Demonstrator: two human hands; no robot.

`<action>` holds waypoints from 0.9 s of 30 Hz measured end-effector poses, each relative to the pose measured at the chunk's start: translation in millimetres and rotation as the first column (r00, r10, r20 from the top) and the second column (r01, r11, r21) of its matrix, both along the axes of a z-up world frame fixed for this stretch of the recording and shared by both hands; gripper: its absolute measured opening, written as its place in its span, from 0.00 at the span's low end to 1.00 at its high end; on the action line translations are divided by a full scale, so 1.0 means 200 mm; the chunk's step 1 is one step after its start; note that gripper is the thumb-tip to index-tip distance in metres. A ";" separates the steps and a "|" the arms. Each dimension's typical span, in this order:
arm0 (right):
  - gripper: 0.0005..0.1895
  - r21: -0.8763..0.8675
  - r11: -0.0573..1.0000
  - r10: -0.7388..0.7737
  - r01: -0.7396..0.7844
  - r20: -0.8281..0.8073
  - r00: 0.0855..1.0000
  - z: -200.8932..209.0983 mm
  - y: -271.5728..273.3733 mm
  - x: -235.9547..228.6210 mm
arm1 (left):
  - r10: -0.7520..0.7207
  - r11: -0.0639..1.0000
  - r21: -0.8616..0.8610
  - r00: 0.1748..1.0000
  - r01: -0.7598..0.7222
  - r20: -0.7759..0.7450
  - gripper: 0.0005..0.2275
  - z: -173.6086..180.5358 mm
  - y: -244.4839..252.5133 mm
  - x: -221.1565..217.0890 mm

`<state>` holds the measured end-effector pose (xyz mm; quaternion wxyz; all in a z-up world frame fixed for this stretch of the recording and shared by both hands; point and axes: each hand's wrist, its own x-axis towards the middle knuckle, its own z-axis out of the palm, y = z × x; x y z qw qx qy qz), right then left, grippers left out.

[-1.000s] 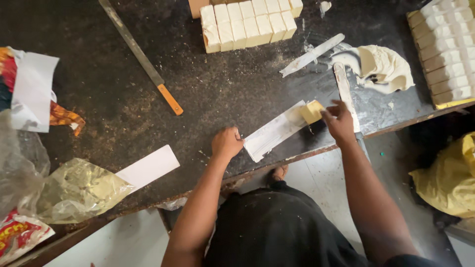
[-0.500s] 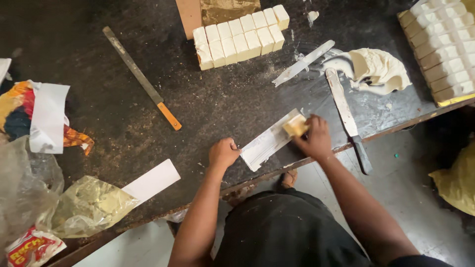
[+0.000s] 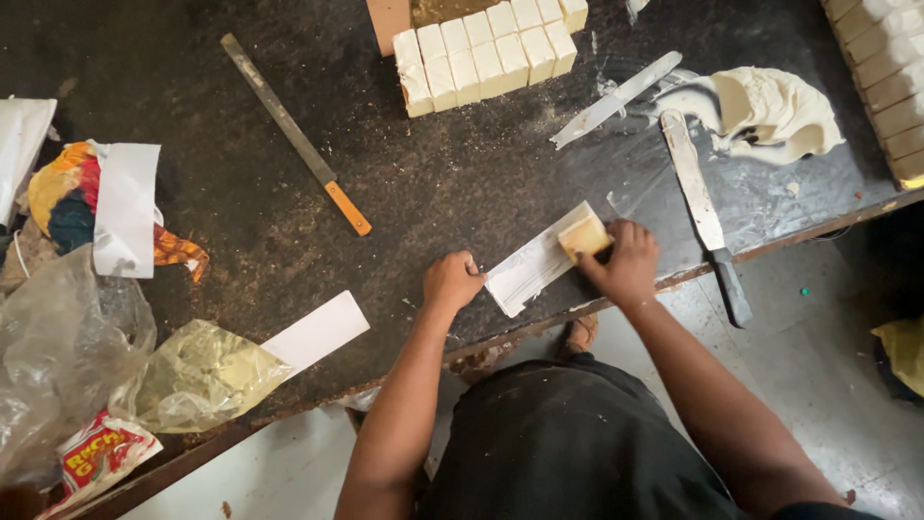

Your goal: The person repeatedly spreads a white paste onto rectangular paper strips using a spatula, places a white block onto the paste, folds the paper around the block, and places the wrapped unit into a tray. The process is repeated continuously with multiple blocks and paper strips.

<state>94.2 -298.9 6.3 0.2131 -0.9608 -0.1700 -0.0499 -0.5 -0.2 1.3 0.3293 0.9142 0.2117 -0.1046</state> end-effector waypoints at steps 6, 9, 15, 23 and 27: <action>0.41 0.115 0.989 0.089 -0.092 0.033 0.995 0.06 0.11 -0.16 | -0.010 1.000 0.017 1.000 0.010 -0.013 0.10 -0.01 0.00 0.00; 0.46 0.510 0.858 0.059 0.064 -0.221 0.973 -0.01 0.08 -0.11 | 0.001 1.000 0.010 0.999 -0.001 0.036 0.09 -0.02 -0.01 -0.01; 0.33 0.210 0.960 0.216 -0.185 -0.134 0.967 -0.14 0.05 -0.11 | 0.005 1.000 0.003 0.999 -0.005 0.054 0.08 -0.02 0.00 -0.02; 0.54 -0.054 0.976 0.210 -0.210 -0.004 0.978 0.10 0.30 -0.32 | 0.005 1.000 -0.011 0.997 -0.004 0.082 0.08 -0.04 0.00 -0.02; 0.55 0.242 0.959 0.149 -0.147 0.009 0.989 0.03 0.25 -0.32 | 0.009 1.000 -0.010 0.995 -0.008 0.102 0.07 -0.05 -0.01 -0.02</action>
